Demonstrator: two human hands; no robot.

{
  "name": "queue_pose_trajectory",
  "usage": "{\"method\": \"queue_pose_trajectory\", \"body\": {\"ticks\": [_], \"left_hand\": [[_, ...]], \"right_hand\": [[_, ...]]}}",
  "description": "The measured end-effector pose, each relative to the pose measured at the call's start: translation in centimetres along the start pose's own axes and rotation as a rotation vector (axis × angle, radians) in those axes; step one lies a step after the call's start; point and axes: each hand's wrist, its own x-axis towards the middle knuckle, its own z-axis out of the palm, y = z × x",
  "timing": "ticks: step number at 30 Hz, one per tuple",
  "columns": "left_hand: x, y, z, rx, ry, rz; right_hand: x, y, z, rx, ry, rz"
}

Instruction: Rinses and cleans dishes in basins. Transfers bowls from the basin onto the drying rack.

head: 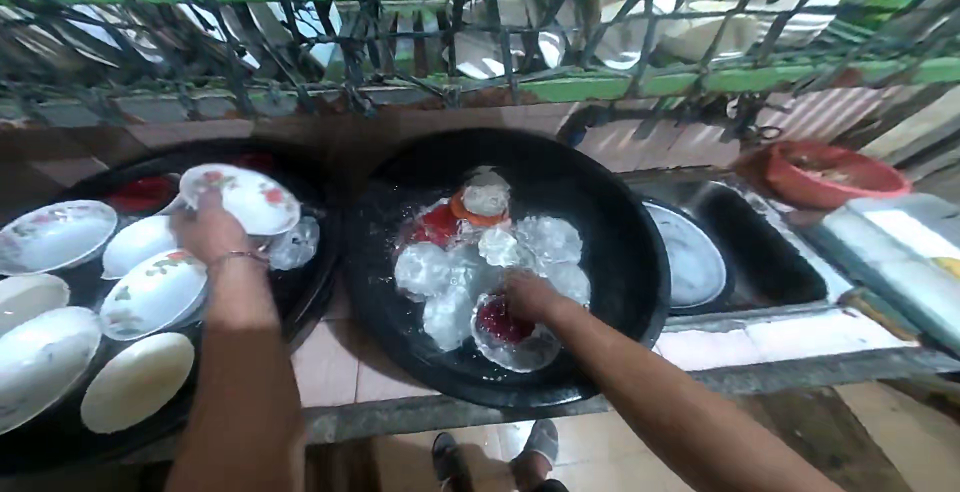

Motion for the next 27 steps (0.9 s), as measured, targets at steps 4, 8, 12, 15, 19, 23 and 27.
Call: {"method": "queue_pose_trajectory", "body": {"ticks": [4,8,12,15,19,23,27], "left_hand": [[-5.4,0.9,0.3,0.095,-0.147,0.283],[-17.0,-1.9,5.5,0.305,-0.922,0.641],[-23.9,-5.7,11.2,0.848,-1.5,1.049],[-25.3,-6.1,12.3,1.021,-1.537,1.211],[-24.5,-6.6,13.2,0.859,-1.575,0.969],[-22.2,-5.5,12.8,0.775,-1.289,0.625],[-18.5,-2.0,10.4,0.528,-0.926,0.506]], "right_hand": [[3.0,2.9,0.1,0.118,0.112,-0.109],[3.8,4.4,-0.3,0.589,0.179,-0.102],[3.2,4.8,-0.9,0.895,0.16,0.115],[2.7,4.9,-1.0,1.011,0.192,0.2],[0.9,4.1,-1.4,1.129,0.17,0.262],[0.1,4.0,-0.5,0.687,-0.061,0.217],[1.6,4.3,0.4,0.458,-0.099,0.22]]}}
